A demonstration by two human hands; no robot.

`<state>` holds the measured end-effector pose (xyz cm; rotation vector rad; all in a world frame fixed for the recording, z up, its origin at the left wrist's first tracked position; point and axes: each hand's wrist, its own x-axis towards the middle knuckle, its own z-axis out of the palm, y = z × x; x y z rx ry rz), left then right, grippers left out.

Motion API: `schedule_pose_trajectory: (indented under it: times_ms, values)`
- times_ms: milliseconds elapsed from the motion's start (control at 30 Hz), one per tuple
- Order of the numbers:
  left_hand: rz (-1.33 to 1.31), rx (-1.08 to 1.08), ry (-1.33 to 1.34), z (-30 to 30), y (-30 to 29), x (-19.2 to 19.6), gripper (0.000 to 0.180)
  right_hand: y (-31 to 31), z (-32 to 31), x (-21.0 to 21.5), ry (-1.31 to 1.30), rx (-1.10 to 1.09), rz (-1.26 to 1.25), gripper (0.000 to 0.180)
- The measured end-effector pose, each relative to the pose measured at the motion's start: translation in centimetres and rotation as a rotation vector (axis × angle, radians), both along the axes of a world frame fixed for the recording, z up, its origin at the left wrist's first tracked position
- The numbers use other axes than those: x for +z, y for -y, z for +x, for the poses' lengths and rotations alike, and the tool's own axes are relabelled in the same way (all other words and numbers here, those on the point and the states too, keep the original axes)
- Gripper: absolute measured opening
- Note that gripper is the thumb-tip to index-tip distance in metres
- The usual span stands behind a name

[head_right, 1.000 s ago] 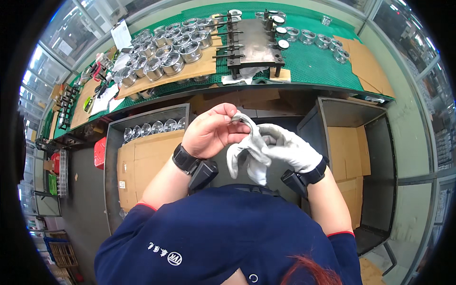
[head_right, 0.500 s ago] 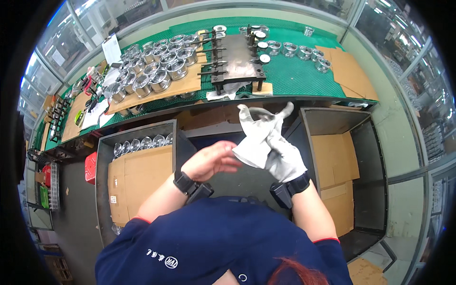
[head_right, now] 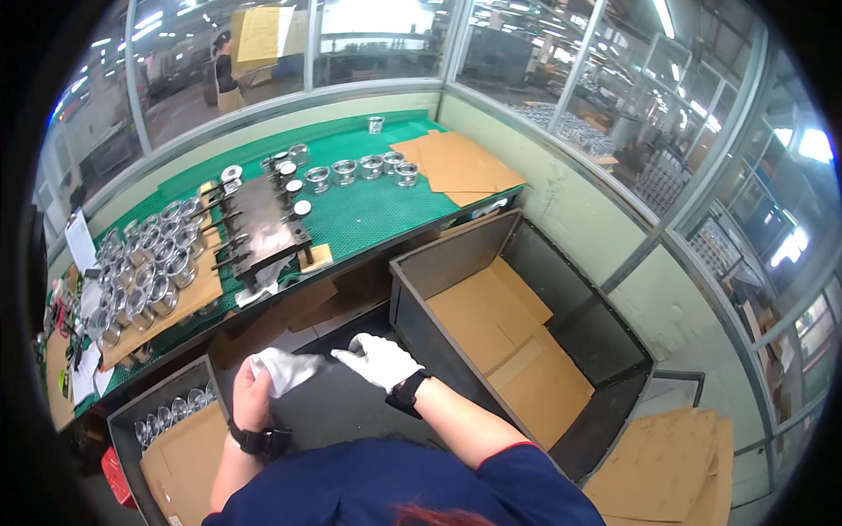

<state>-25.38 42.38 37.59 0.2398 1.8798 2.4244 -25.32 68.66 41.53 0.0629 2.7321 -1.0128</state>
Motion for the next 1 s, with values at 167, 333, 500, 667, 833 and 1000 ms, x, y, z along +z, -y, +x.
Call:
schedule_pose_trajectory:
  times_ms: [167,333,500,667,833,1000]
  values:
    - [-0.218,-0.183,0.081,0.7,-2.1,1.1,0.006,0.6,1.6,-0.2,0.193,0.322,-0.564,0.044]
    - [-0.317,-0.279,0.080,1.8,-4.1,2.6,0.014,2.6,2.9,1.2,0.144,0.409,-0.624,0.035]
    - [-0.410,-0.263,0.134,1.5,-3.1,2.9,0.020,1.2,2.5,-3.3,-0.129,0.290,-0.313,0.032]
    - [-0.757,-0.218,-0.109,1.8,-3.0,4.2,0.024,0.9,2.4,-4.3,-0.055,0.183,-0.152,0.033]
    - [-0.817,-0.124,-0.694,2.1,-3.8,6.1,0.027,1.9,1.7,-2.6,-0.093,0.287,-0.095,0.032]
    - [-0.870,-0.187,-0.769,2.2,-5.1,5.5,0.024,2.9,0.8,-3.4,-0.149,0.429,-0.062,0.032]
